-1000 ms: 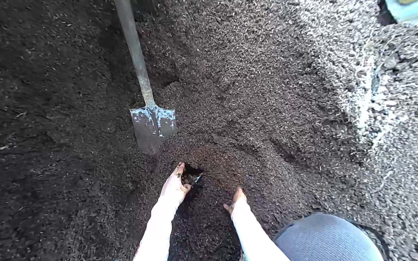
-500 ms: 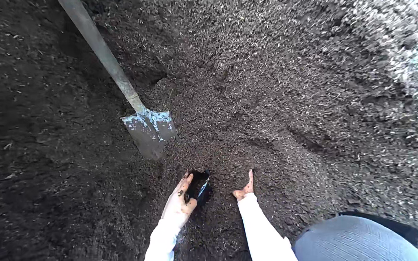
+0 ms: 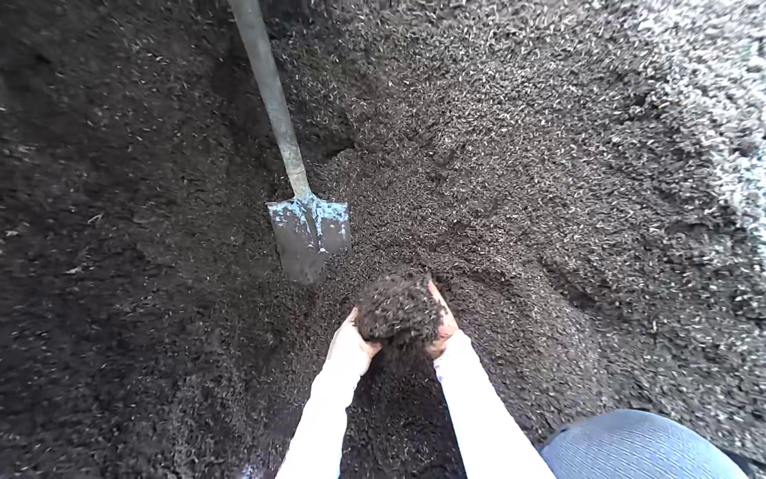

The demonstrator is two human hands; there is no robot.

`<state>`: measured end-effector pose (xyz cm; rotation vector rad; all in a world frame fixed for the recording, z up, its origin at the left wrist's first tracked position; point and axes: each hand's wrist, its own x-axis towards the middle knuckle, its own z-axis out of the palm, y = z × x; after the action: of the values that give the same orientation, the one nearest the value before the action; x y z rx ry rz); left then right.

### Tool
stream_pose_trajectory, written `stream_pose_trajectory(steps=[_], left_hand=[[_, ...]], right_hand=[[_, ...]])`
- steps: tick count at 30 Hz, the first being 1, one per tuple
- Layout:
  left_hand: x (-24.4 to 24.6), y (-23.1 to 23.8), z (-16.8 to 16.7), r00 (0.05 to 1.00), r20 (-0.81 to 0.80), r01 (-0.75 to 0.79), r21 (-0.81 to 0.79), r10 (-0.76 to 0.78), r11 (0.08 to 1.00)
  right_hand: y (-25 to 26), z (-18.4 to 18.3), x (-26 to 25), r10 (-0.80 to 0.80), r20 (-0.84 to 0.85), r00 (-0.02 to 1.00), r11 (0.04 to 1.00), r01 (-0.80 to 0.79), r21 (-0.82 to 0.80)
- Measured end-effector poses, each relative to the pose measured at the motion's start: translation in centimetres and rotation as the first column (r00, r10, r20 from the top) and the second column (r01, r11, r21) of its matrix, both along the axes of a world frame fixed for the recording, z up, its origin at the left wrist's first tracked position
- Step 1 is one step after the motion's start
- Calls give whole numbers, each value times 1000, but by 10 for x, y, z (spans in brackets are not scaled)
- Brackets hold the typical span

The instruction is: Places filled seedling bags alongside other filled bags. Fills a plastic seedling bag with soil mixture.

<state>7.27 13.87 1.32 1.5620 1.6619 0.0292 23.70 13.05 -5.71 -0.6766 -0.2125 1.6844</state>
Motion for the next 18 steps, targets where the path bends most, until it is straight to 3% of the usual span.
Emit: stream_pose_trajectory(steps=[3, 5, 9, 11, 13, 16, 18], left_hand=[[-6, -14, 3, 999, -25, -41, 5, 41, 999], [-10, -21, 1, 998, -32, -58, 4, 58, 998], [-18, -20, -10, 997, 24, -78, 75, 76, 994], [-20, -17, -8, 998, -1, -64, 51, 64, 997], [-23, -15, -13, 998, 24, -51, 40, 50, 998], [-28, -12, -15, 995, 74, -62, 13, 61, 998], [-30, -15, -11, 994, 94, -49, 10, 48, 999]], right_hand=[[5, 31, -9, 212, 227, 950, 955, -153, -253], [8, 56, -21, 329, 440, 836, 918, -174, -356], [16, 83, -28, 441, 776, 451, 875, -410, -259], [27, 95, -13, 392, 884, 256, 847, -476, -237], [43, 94, 19, 273, 957, 95, 903, -369, -221], [68, 42, 93, 244, 953, -177, 970, 35, -242], [69, -7, 135, 348, 921, -177, 924, 232, -304]])
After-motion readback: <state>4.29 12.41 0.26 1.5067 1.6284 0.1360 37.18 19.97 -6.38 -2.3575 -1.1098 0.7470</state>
